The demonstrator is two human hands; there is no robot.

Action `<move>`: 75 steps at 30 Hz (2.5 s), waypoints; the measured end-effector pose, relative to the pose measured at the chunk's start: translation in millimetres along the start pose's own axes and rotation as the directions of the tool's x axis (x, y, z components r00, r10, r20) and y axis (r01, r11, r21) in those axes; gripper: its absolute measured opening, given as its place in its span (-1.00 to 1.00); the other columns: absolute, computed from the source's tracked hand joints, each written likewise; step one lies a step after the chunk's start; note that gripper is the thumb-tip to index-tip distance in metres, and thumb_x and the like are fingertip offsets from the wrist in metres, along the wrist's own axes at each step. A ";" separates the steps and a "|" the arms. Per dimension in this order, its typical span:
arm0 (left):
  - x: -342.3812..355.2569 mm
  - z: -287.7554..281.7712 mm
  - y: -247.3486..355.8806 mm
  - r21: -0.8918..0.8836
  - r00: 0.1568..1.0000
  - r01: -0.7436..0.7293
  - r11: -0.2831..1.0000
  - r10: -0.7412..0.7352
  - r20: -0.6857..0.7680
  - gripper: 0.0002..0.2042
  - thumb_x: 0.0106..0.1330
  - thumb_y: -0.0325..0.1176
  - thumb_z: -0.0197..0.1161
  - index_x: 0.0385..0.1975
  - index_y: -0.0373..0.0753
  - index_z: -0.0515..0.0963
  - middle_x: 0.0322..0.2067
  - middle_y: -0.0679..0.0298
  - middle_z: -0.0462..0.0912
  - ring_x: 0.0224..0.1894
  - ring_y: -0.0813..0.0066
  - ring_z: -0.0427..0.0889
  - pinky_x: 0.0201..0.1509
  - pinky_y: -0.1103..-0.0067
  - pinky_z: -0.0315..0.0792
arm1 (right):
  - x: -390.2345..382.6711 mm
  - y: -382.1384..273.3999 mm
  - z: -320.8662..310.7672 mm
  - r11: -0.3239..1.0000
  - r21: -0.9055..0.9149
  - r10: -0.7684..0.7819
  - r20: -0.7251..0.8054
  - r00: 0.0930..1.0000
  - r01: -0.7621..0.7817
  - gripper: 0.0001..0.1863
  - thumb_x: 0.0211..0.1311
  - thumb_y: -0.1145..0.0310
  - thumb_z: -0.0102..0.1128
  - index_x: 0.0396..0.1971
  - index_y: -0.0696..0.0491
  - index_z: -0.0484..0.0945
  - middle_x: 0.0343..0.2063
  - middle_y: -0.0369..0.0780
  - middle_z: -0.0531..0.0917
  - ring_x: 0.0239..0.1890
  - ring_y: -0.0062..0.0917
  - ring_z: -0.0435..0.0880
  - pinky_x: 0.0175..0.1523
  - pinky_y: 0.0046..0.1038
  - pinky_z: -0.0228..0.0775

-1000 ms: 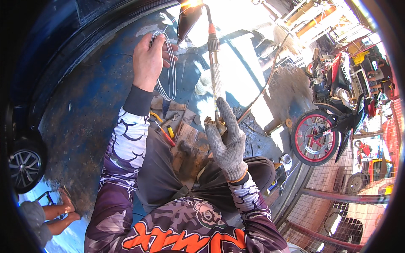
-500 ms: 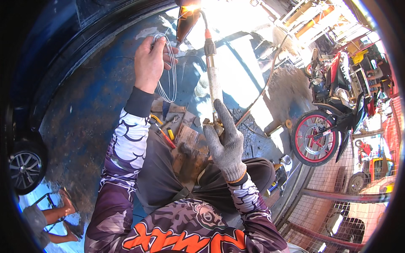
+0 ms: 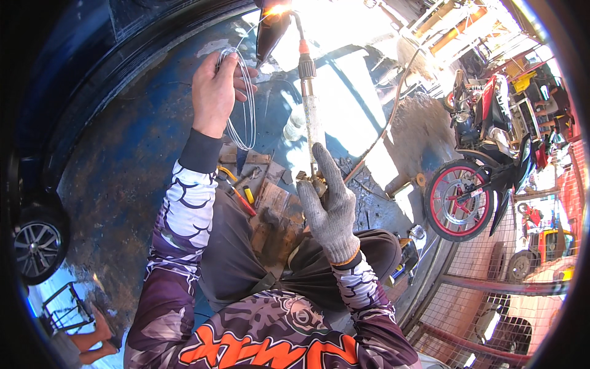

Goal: The person uses a welding torch to heat a metal panel and then applies a metal wire to the heated area, creating a weld. The person repeats this process multiple times on the same panel.

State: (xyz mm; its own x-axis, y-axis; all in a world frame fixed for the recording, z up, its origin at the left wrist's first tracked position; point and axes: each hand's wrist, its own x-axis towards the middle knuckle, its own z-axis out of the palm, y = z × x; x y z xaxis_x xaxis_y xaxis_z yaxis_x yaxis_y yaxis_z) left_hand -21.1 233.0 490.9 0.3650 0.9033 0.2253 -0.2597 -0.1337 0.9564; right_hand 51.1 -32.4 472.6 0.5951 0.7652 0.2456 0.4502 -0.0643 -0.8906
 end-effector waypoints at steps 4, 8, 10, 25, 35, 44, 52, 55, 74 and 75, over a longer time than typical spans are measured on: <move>7.2 -22.2 6.7 -0.035 0.985 -0.174 0.984 0.174 -0.010 -0.77 0.60 -0.25 0.04 -0.11 -0.32 0.49 -0.32 0.02 0.79 -0.45 0.35 0.80 -0.49 0.64 0.56 | -5.6 6.3 -7.9 0.967 0.238 0.090 0.025 0.996 -0.093 -0.27 0.25 0.53 0.28 0.44 0.25 0.29 0.20 -0.04 0.61 0.09 -0.46 0.69 0.19 -0.40 0.54; -10.9 -98.0 -14.1 0.011 0.952 -0.262 0.965 0.260 -0.158 -0.71 0.58 -0.22 0.07 -0.05 -0.39 0.47 -0.20 -0.11 0.77 -0.29 0.20 0.82 -0.37 0.53 0.63 | -22.6 24.5 -32.5 0.860 0.483 0.099 0.159 0.982 -0.165 -0.14 0.12 0.55 0.35 0.47 0.27 0.22 0.33 -0.02 0.48 0.24 -0.39 0.58 0.25 -0.36 0.50; -30.8 -147.1 -44.7 0.054 0.940 -0.259 0.964 0.264 -0.214 -0.67 0.57 -0.22 0.08 -0.01 -0.44 0.48 -0.09 -0.16 0.73 -0.20 0.13 0.81 -0.31 0.49 0.67 | -28.4 34.2 -46.6 0.933 0.350 0.023 0.182 0.983 -0.087 -0.09 0.06 0.53 0.38 0.47 0.29 0.22 0.37 0.00 0.44 0.36 -0.34 0.48 0.33 -0.33 0.43; -194.3 -235.6 -389.9 -0.265 0.560 0.611 0.746 -0.643 -0.522 -0.82 0.49 -0.37 0.21 -0.08 -0.33 0.45 -0.34 0.09 0.68 -0.34 0.26 0.75 -0.34 0.30 0.72 | -43.0 77.3 -49.0 0.925 0.253 0.227 0.230 0.946 -0.284 0.16 0.01 -0.08 0.62 0.47 0.28 0.21 0.32 -0.06 0.47 0.04 -0.51 0.57 0.12 -0.42 0.46; -174.5 -207.0 -396.6 0.801 0.850 0.500 0.331 -0.009 -0.527 -0.67 0.38 -0.22 0.35 -0.05 -0.34 0.55 -0.25 0.00 0.67 -0.04 0.07 0.67 0.04 0.27 0.53 | -21.7 71.9 -43.1 0.947 0.263 0.050 0.446 0.894 -0.184 -0.06 -0.04 0.27 0.56 0.36 0.34 0.37 0.27 0.04 0.57 0.26 -0.32 0.60 0.38 -0.33 0.34; -87.3 -141.8 -434.8 0.849 0.846 0.338 0.406 -0.527 -0.085 -0.59 0.34 -0.01 0.23 -0.30 -0.31 0.73 -0.27 -0.12 0.76 -0.11 -0.13 0.75 0.02 0.12 0.59 | -7.2 54.8 -46.9 0.938 0.269 0.065 0.480 0.875 -0.217 -0.09 -0.08 0.37 0.56 0.34 0.34 0.39 0.11 -0.03 0.68 0.08 -0.43 0.70 0.21 -0.43 0.45; -83.4 -113.4 -438.3 0.656 0.597 0.651 0.381 -0.791 -0.134 -0.77 0.33 -0.36 0.21 -0.20 -0.39 0.68 -0.44 -0.03 0.76 -0.53 0.16 0.77 -0.45 0.32 0.67 | -1.0 36.2 -48.7 0.874 0.373 0.089 0.508 0.857 -0.312 -0.14 -0.07 0.33 0.57 0.29 0.32 0.46 0.07 0.01 0.71 0.10 -0.36 0.74 0.19 -0.43 0.47; -88.3 -115.8 -416.3 0.653 0.636 0.617 0.440 -0.767 -0.084 -0.77 0.34 -0.40 0.28 -0.09 -0.37 0.63 -0.42 0.02 0.74 -0.52 0.24 0.76 -0.52 0.33 0.66 | -7.1 36.4 -51.8 0.868 0.397 0.064 0.506 0.860 -0.298 -0.15 -0.01 0.34 0.51 0.33 0.32 0.42 0.19 0.02 0.64 0.21 -0.34 0.66 0.30 -0.39 0.39; 69.2 -45.1 -53.9 0.231 0.992 0.074 0.970 -0.094 0.079 -0.77 0.54 -0.41 0.12 0.10 -0.30 0.46 -0.10 0.19 0.66 -0.29 0.43 0.75 -0.34 0.52 0.64 | 13.2 -29.3 -72.4 0.703 0.707 -0.076 0.180 0.981 -0.075 0.00 0.15 0.21 0.46 0.52 0.19 0.12 -0.14 -0.10 0.71 -0.30 -0.56 0.70 -0.30 -0.60 0.57; 66.8 -41.1 -56.1 0.229 0.994 0.070 0.971 -0.088 0.070 -0.79 0.54 -0.41 0.13 0.08 -0.29 0.48 -0.12 0.21 0.67 -0.29 0.44 0.75 -0.35 0.53 0.64 | 14.1 -27.0 -71.5 0.711 0.700 -0.065 0.147 0.987 -0.057 -0.01 0.15 0.22 0.45 0.52 0.19 0.12 -0.12 -0.10 0.71 -0.28 -0.56 0.70 -0.29 -0.60 0.57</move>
State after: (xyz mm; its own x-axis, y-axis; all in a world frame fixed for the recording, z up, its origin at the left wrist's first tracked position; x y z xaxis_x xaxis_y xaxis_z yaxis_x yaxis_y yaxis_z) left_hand -18.8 317.6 444.7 0.4486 0.8806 0.1526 -0.0216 -0.1600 0.9869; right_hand 95.0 -65.7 527.5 0.4605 0.8535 0.2440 -0.1802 0.3590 -0.9158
